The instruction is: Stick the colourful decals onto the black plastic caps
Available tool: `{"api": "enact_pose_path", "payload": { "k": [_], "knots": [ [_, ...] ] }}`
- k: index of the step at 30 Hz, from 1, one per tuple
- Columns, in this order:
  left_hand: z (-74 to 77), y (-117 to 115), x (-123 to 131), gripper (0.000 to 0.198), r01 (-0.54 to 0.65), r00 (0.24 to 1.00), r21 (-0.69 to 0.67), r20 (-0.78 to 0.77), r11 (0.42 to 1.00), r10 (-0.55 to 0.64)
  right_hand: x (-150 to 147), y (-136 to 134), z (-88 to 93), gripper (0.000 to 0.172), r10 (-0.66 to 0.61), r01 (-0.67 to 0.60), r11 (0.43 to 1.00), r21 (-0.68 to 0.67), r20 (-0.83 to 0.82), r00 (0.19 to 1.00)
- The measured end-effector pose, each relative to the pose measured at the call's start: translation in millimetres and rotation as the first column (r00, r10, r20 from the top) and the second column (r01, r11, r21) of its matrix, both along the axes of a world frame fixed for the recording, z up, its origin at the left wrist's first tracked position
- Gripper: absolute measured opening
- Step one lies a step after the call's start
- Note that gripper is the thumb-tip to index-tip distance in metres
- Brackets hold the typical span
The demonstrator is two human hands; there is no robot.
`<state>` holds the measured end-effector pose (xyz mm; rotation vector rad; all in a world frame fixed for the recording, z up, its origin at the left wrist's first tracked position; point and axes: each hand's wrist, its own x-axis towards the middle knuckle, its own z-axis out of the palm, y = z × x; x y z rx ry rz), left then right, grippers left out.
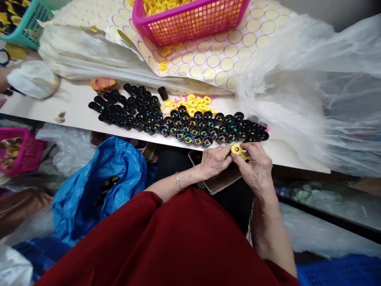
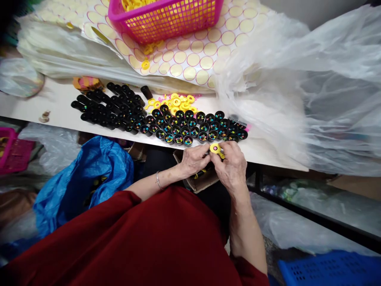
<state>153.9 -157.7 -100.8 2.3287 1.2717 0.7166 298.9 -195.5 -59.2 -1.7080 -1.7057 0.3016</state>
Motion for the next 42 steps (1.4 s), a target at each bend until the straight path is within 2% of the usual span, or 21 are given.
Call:
{"api": "enact_pose_path", "payload": {
  "k": [5, 9, 13, 15, 18, 20, 21, 23, 26, 28, 35, 39, 42],
  "knots": [
    [8.8, 0.9, -5.1, 0.022, 0.057, 0.978, -0.069, 0.203, 0.996, -0.042, 1.7, 2.2, 1.2, 0.022, 0.012, -0.012, 1.000, -0.020, -0.008, 1.000],
    [23.1, 3.3, -1.6, 0.025, 0.074, 0.932, -0.214, 0.362, 0.974, 0.009, 1.7, 2.5, 1.8, 0.021, -0.005, 0.004, 0.999, -0.049, -0.016, 1.000],
    [33.7, 5.9, 5.5, 0.037, 0.039, 0.918, -0.337, 0.384, 0.941, 0.100, -1.6, 0.2, 2.8, 0.024, -0.063, 0.038, 0.993, -0.112, -0.226, 0.972],
    [35.9, 6.1, 7.2, 0.038, 0.022, 0.912, -0.373, 0.388, 0.927, 0.135, -5.4, -1.0, 2.0, 0.030, -0.096, 0.036, 0.988, -0.150, -0.409, 0.907],
    [37.1, 6.0, 7.9, 0.037, 0.003, 0.895, -0.428, 0.405, 0.904, 0.189, -14.4, 0.6, -2.9, 0.040, -0.231, 0.088, 0.967, -0.238, -0.675, 0.700],
    [37.2, 7.0, 8.6, 0.034, -0.004, 0.874, -0.474, 0.426, 0.880, 0.233, -21.0, 4.8, -7.6, 0.048, -0.338, 0.150, 0.940, -0.307, -0.766, 0.547],
    [36.9, 7.7, 9.2, 0.032, -0.004, 0.861, -0.504, 0.438, 0.864, 0.259, -23.9, 7.4, -9.9, 0.050, -0.373, 0.178, 0.927, -0.329, -0.783, 0.497],
    [35.7, 9.3, 11.0, 0.026, -0.001, 0.831, -0.581, 0.452, 0.814, 0.324, -28.0, 12.3, -13.4, 0.052, -0.407, 0.213, 0.914, -0.347, -0.794, 0.451],
    [32.5, 9.4, 13.5, 0.023, -0.004, 0.785, -0.693, 0.445, 0.721, 0.431, -30.8, 15.1, -15.4, 0.050, -0.417, 0.233, 0.908, -0.348, -0.797, 0.437],
    [30.4, 7.6, 14.8, 0.023, 0.010, 0.757, -0.732, 0.451, 0.682, 0.473, -31.6, 13.6, -15.4, 0.050, -0.429, 0.242, 0.902, -0.357, -0.790, 0.438],
    [29.0, 6.7, 20.6, 0.041, 0.176, 0.681, -0.769, 0.546, 0.614, 0.488, -30.5, 11.2, -15.8, 0.049, -0.409, 0.244, 0.912, -0.330, -0.766, 0.495],
    [33.0, 9.2, 23.6, 0.033, 0.138, 0.670, -0.815, 0.495, 0.563, 0.553, -27.5, 15.7, -14.8, 0.051, -0.409, 0.200, 0.912, -0.359, -0.751, 0.518],
    [36.0, 9.6, 24.2, 0.029, 0.101, 0.670, -0.824, 0.470, 0.557, 0.574, -28.5, 18.4, -11.8, 0.052, -0.420, 0.217, 0.907, -0.360, -0.749, 0.513]
  ]
}}
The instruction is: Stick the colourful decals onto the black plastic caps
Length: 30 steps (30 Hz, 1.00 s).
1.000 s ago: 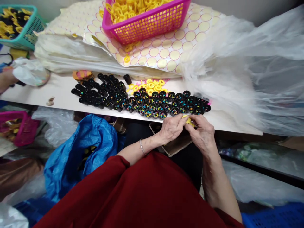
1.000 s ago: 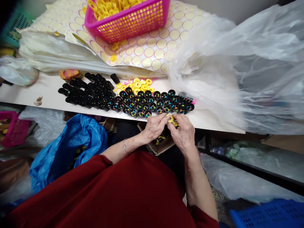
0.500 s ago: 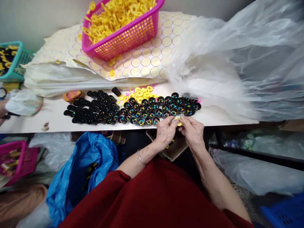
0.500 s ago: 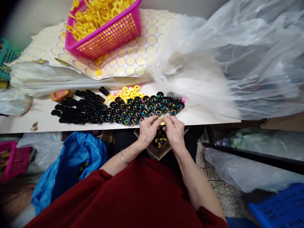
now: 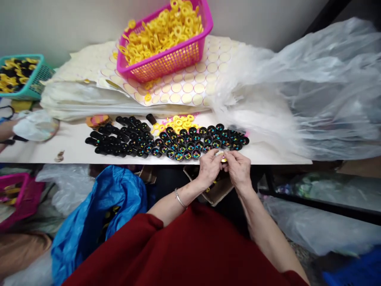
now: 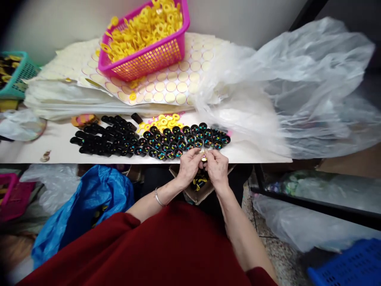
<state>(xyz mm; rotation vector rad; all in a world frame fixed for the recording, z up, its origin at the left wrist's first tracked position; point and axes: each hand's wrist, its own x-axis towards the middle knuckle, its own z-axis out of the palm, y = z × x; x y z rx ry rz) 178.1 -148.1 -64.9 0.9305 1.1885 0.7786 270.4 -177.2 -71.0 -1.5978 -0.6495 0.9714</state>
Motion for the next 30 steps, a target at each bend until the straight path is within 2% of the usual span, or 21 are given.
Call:
{"api": "enact_pose_path", "payload": {
  "k": [5, 9, 18, 22, 26, 30],
  "knots": [
    [0.6, -3.7, -1.1, 0.036, 0.022, 0.999, 0.113, 0.041, 0.993, -0.026, -5.4, -0.8, 1.4, 0.052, -0.033, 0.033, 0.999, 0.012, 0.002, 0.999],
    [-1.7, -3.9, -0.2, 0.043, 0.013, 0.998, 0.099, 0.053, 0.995, -0.018, -6.6, -0.8, -1.0, 0.053, -0.046, 0.046, 0.999, -0.001, -0.004, 0.999],
    [-20.2, -4.7, 1.0, 0.045, 0.047, 0.992, 0.129, -0.123, 0.990, -0.031, -9.9, 4.4, -1.6, 0.049, -0.075, 0.075, 0.993, -0.087, 0.001, 0.997],
    [-27.6, -6.3, 2.7, 0.040, 0.042, 0.984, 0.153, -0.180, 0.987, -0.014, -8.2, 4.6, -10.0, 0.043, -0.099, 0.102, 0.992, -0.070, 0.045, 0.994],
    [-24.7, -1.9, 3.3, 0.033, 0.036, 0.981, 0.175, -0.195, 0.984, -0.002, -7.3, 5.7, -18.0, 0.038, -0.127, 0.130, 0.991, -0.020, 0.088, 0.988],
    [-15.8, -0.3, 0.1, 0.037, 0.026, 0.993, 0.190, -0.119, 0.981, -0.003, -9.0, 7.3, -11.0, 0.042, -0.083, 0.083, 0.996, 0.016, 0.021, 0.996]
  ]
}}
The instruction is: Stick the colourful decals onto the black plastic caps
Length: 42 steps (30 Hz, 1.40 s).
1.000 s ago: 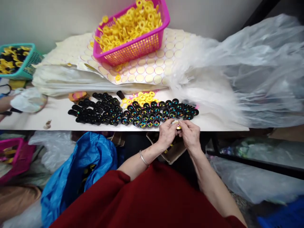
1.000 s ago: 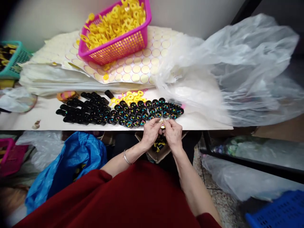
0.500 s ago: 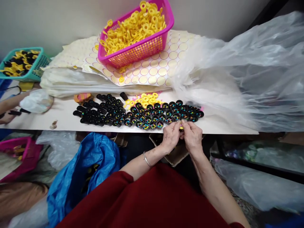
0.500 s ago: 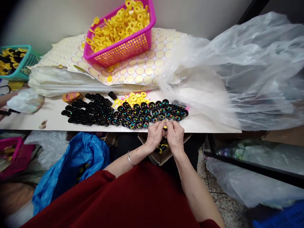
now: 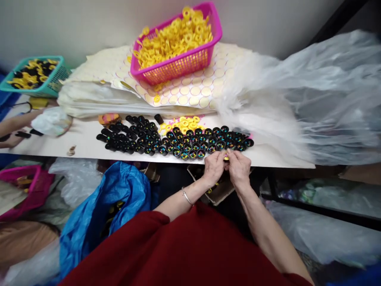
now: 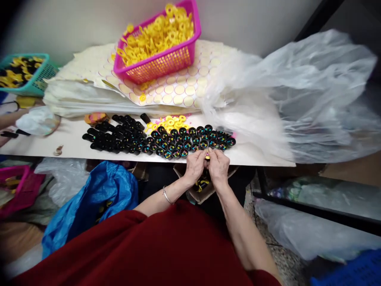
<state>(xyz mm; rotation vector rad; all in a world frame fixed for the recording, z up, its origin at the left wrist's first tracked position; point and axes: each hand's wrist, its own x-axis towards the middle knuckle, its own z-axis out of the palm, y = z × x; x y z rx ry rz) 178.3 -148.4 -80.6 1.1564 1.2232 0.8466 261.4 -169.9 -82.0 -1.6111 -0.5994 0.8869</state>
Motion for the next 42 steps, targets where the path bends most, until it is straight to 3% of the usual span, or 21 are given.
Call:
{"api": "enact_pose_path", "payload": {
  "k": [4, 8, 13, 16, 19, 21, 23, 30, 34, 38, 42],
  "knots": [
    [7.1, -9.9, -13.7, 0.045, 0.165, 0.980, 0.107, 0.092, 0.980, -0.175, -0.6, -15.9, 13.8, 0.048, 0.026, -0.021, 0.998, 0.064, -0.077, 0.997],
    [15.5, -22.5, -30.2, 0.049, 0.458, 0.888, 0.255, -0.101, 0.851, -0.448, 1.7, -52.5, 21.1, 0.050, -0.056, 0.069, 0.988, 0.135, -0.097, 0.994],
    [20.2, -32.7, -29.6, 0.043, 0.581, 0.810, 0.470, -0.409, 0.664, -0.419, 5.6, -92.2, 24.9, 0.048, -0.024, 0.059, 0.984, 0.167, -0.204, 0.979],
    [16.5, -41.7, -26.1, 0.040, 0.609, 0.792, 0.530, -0.436, 0.590, -0.427, 10.8, -105.3, 32.4, 0.049, 0.008, 0.035, 0.990, 0.139, -0.299, 0.954],
    [10.0, -53.1, -25.5, 0.039, 0.574, 0.818, 0.597, -0.383, 0.560, -0.430, 19.2, -112.9, 44.4, 0.051, 0.162, -0.150, 0.987, 0.061, -0.459, 0.874],
    [4.4, -61.3, -24.9, 0.040, 0.537, 0.839, 0.623, -0.328, 0.568, -0.434, 23.9, -116.3, 50.8, 0.051, 0.262, -0.291, 0.956, 0.030, -0.529, 0.807],
    [-1.6, -69.0, -23.5, 0.043, 0.505, 0.856, 0.620, -0.270, 0.600, -0.442, 25.4, -119.2, 53.1, 0.048, 0.291, -0.335, 0.942, 0.017, -0.540, 0.789],
    [-13.2, -77.8, -28.6, 0.060, 0.460, 0.848, 0.478, 0.012, 0.748, -0.529, 2.5, -123.9, 42.7, 0.037, 0.117, -0.114, 0.993, 0.036, -0.461, 0.879],
    [-11.8, -72.6, -37.6, 0.053, 0.463, 0.820, 0.366, 0.170, 0.807, -0.547, -9.1, -121.6, 43.2, 0.045, 0.096, -0.116, 0.993, 0.001, -0.560, 0.823],
    [-5.9, -66.7, -40.4, 0.051, 0.489, 0.782, 0.304, 0.263, 0.818, -0.565, -5.5, -115.6, 40.4, 0.049, 0.150, -0.164, 0.986, 0.029, -0.578, 0.802],
    [3.2, -58.4, -49.4, 0.050, 0.441, 0.799, 0.174, 0.370, 0.880, -0.474, 5.9, -113.9, 32.7, 0.055, 0.304, -0.298, 0.948, 0.115, -0.614, 0.729]
  ]
}}
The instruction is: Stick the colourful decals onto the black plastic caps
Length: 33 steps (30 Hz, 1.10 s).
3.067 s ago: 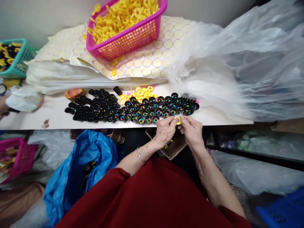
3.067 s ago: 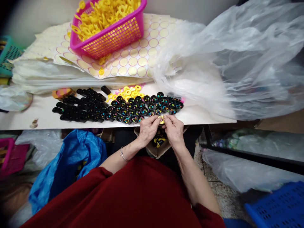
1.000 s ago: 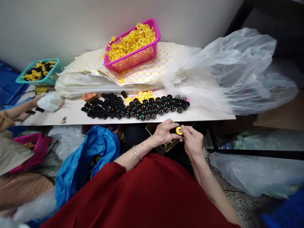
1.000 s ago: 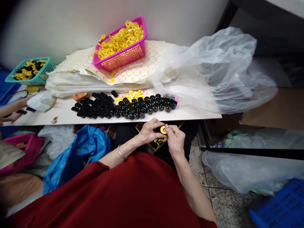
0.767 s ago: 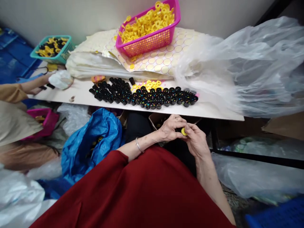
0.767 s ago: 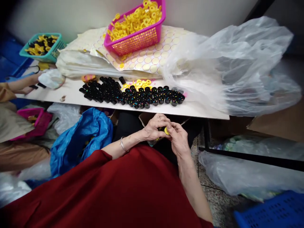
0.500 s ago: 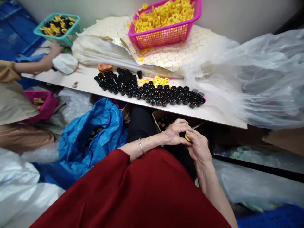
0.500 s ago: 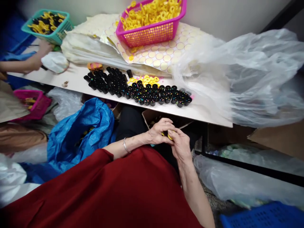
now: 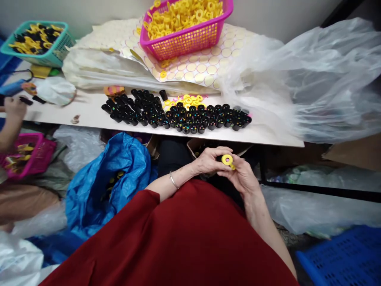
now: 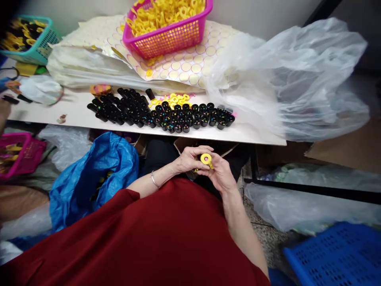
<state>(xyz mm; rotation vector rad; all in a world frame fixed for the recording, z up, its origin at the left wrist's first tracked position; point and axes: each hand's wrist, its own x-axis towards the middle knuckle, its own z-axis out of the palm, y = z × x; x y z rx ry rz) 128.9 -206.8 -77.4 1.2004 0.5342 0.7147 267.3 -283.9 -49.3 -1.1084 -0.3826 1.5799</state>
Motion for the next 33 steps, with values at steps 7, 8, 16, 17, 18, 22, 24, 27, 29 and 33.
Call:
{"api": "enact_pose_path", "payload": {
  "k": [7, 8, 16, 17, 18, 22, 24, 27, 29, 33],
  "knots": [
    [3.7, 13.3, -17.3, 0.049, 0.007, 0.995, -0.198, 0.102, 0.980, 0.014, -4.9, 0.9, -22.1, 0.060, 0.007, -0.009, 0.990, 0.142, 0.017, 1.000],
    [2.9, 14.7, -17.4, 0.048, 0.008, 0.994, -0.202, 0.104, 0.979, 0.014, -7.8, 2.7, -25.0, 0.061, 0.004, -0.006, 0.991, 0.136, 0.015, 1.000],
    [-11.8, 21.6, -11.4, 0.044, 0.083, 0.997, 0.227, -0.030, 0.970, -0.078, -13.2, 16.5, -19.1, 0.069, -0.047, 0.037, 0.997, 0.062, 0.166, 0.985],
    [-14.8, 20.5, -10.1, 0.041, 0.097, 0.995, 0.295, -0.056, 0.951, -0.084, -12.7, 17.2, -16.7, 0.067, -0.044, 0.034, 0.998, 0.055, 0.198, 0.979],
    [-17.8, 19.1, -8.7, 0.040, 0.105, 0.993, 0.351, -0.080, 0.931, -0.082, -11.8, 17.7, -14.7, 0.066, -0.034, 0.024, 0.999, 0.047, 0.224, 0.974],
    [-23.0, 12.3, -4.9, 0.034, 0.145, 0.983, 0.463, -0.171, 0.874, -0.072, -5.8, 16.1, -12.9, 0.064, 0.017, -0.023, 1.000, 0.020, 0.256, 0.966],
    [-20.6, 9.4, -3.8, 0.029, 0.176, 0.975, 0.485, -0.209, 0.856, -0.082, -4.0, 13.6, -14.2, 0.062, 0.005, -0.010, 1.000, 0.019, 0.255, 0.967],
    [-15.7, 5.8, -2.4, 0.023, 0.217, 0.964, 0.506, -0.247, 0.835, -0.100, -6.2, 10.2, -16.0, 0.058, -0.043, 0.034, 0.999, 0.038, 0.263, 0.964],
    [-15.9, 4.6, -2.0, 0.022, 0.220, 0.962, 0.504, -0.252, 0.835, -0.101, -9.6, 9.6, -17.3, 0.055, -0.077, 0.067, 0.997, 0.046, 0.253, 0.964],
    [-27.7, 5.7, -4.7, 0.033, 0.132, 0.982, 0.434, -0.178, 0.891, -0.059, -11.6, 12.0, -21.9, 0.063, -0.064, 0.066, 0.998, -0.006, 0.202, 0.977]
  ]
}}
